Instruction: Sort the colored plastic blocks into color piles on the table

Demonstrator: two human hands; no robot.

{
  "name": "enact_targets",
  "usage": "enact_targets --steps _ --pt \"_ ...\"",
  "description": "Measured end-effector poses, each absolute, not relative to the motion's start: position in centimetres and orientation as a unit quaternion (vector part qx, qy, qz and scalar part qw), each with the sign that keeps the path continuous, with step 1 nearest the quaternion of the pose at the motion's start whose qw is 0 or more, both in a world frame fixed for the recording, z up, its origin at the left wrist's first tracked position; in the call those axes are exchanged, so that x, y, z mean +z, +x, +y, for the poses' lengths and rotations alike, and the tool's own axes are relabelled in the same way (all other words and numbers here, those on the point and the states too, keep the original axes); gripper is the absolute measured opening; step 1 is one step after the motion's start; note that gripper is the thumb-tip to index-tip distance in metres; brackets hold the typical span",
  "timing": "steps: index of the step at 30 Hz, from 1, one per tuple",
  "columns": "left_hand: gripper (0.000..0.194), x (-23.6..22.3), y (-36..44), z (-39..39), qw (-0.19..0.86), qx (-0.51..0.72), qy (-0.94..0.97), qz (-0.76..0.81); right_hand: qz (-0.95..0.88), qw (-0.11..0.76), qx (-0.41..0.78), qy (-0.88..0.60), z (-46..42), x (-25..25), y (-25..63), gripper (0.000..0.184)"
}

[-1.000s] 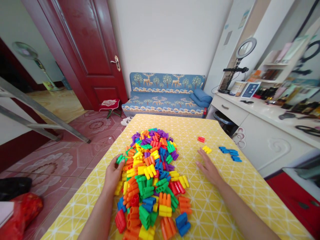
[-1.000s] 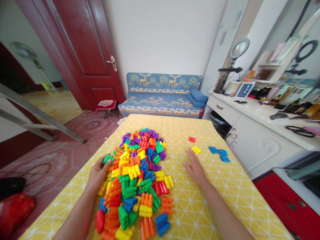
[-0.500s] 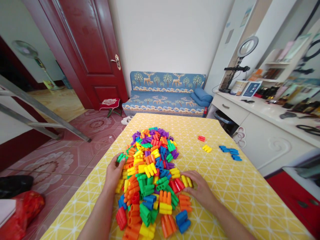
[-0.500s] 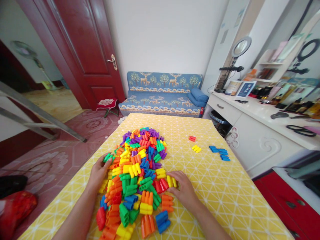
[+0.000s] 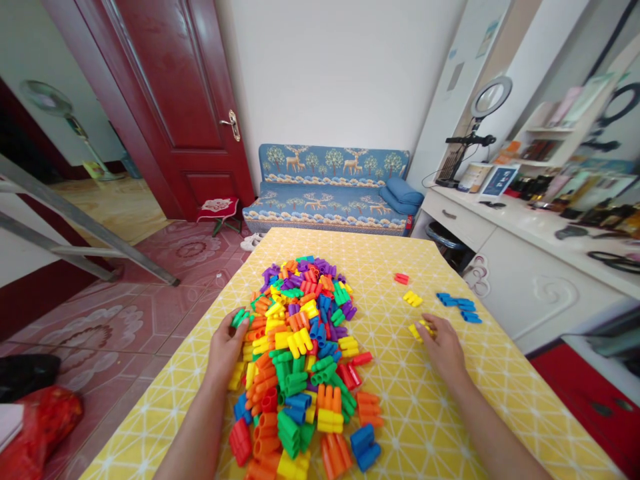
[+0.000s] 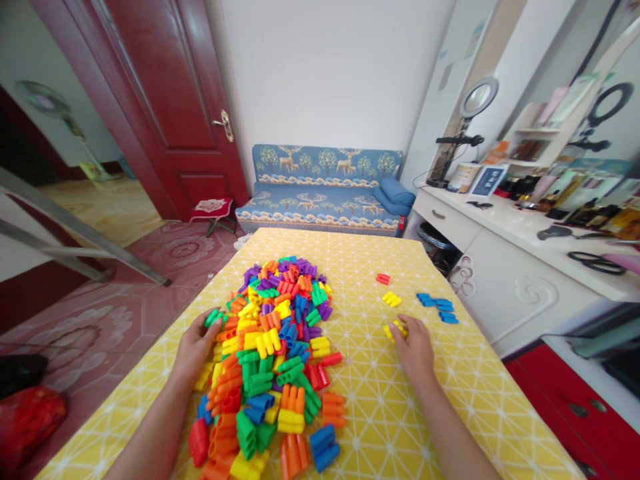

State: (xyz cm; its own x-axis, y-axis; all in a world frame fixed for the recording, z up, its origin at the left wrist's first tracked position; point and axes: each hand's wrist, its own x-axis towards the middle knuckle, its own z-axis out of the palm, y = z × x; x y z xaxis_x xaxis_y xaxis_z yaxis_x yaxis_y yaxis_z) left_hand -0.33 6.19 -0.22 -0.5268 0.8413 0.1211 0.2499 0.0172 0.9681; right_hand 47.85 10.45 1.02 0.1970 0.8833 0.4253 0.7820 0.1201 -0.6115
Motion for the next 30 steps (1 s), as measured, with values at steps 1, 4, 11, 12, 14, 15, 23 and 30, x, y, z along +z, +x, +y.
enact_targets --steps 1,4,11,12,14,15,23,30 --pt "0.059 -0.2 -0.3 6.2 0.265 0.571 0.410 0.661 -0.622 0.416 0.026 -0.663 10.3 1.1 48.1 0.045" --pt "0.060 0.0 -0.1 6.1 0.276 0.578 0.403 0.654 -0.628 0.389 -0.023 -0.673 8.9 1.5 47.8 0.033" --pt "0.061 0.1 -0.1 6.1 0.271 0.570 0.403 0.662 -0.672 0.315 -0.001 -0.670 8.6 0.0 46.7 0.018" --pt "0.061 0.1 -0.1 6.1 0.269 0.570 0.404 0.663 -0.675 0.326 0.000 -0.662 9.2 -0.4 46.8 0.018" --pt "0.062 0.1 -0.2 6.1 0.263 0.572 0.404 0.664 -0.683 0.341 0.007 -0.646 10.6 -0.9 47.1 0.017" --pt "0.062 0.0 -0.2 6.2 0.264 0.573 0.402 0.664 -0.687 0.346 0.013 -0.639 11.2 -1.0 47.2 0.017" --pt "0.063 -0.1 -0.2 6.2 0.277 0.579 0.401 0.653 -0.746 0.342 0.017 -0.571 13.0 -0.4 47.0 0.016" --pt "0.061 -0.1 -0.2 6.2 0.272 0.583 0.403 0.651 -0.649 0.466 0.211 -0.563 11.7 -0.1 46.0 0.025"
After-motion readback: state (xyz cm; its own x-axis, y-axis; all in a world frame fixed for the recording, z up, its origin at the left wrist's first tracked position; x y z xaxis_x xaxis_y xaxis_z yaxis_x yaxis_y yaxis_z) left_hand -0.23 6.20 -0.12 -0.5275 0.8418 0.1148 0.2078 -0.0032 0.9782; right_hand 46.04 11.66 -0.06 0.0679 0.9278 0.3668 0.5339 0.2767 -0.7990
